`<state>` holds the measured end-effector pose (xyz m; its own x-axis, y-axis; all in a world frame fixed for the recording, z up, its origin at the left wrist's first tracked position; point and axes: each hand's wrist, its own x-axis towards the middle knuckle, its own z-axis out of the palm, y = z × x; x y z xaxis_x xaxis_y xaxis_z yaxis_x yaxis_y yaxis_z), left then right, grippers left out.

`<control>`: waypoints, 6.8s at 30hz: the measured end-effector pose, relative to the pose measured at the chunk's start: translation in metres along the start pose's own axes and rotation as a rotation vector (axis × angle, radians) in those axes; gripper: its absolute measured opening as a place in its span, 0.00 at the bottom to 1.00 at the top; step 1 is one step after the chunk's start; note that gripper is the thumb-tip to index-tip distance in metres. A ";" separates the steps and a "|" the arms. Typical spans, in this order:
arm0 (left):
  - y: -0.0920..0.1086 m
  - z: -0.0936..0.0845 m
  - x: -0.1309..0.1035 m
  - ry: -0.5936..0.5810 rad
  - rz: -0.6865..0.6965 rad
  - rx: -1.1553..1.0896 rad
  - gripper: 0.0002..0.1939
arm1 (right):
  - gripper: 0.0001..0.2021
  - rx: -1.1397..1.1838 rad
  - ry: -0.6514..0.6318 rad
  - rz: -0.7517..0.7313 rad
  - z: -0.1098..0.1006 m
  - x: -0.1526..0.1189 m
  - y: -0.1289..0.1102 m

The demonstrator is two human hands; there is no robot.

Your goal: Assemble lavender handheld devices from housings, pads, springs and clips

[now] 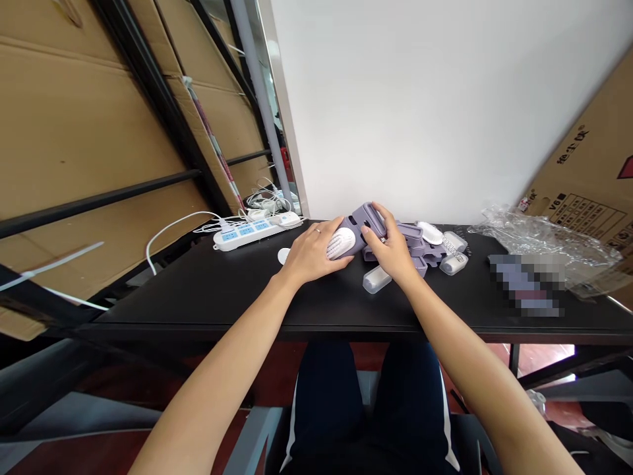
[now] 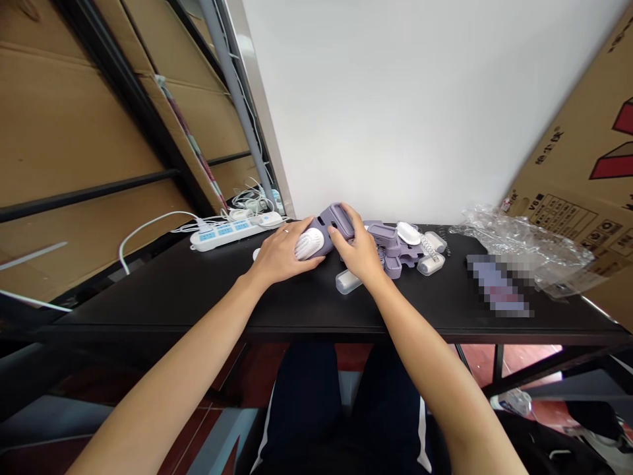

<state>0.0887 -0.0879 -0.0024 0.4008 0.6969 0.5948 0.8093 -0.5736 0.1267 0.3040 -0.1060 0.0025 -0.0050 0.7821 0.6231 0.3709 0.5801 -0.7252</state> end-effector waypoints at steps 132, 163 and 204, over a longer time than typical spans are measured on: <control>0.001 0.028 0.062 -0.559 -0.436 0.063 0.44 | 0.20 -0.068 0.256 0.067 -0.012 0.000 0.002; -0.034 0.027 0.065 0.538 -0.816 -1.756 0.21 | 0.27 -0.817 -1.003 0.055 -0.005 0.009 -0.028; -0.023 0.019 0.057 0.366 -0.769 -1.706 0.28 | 0.15 -0.842 -0.651 -0.480 0.042 -0.022 -0.017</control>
<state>0.1011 -0.0268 0.0130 -0.0701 0.9899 0.1229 -0.5726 -0.1408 0.8077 0.2587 -0.1236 -0.0119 -0.6966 0.6341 0.3356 0.6992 0.7049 0.1193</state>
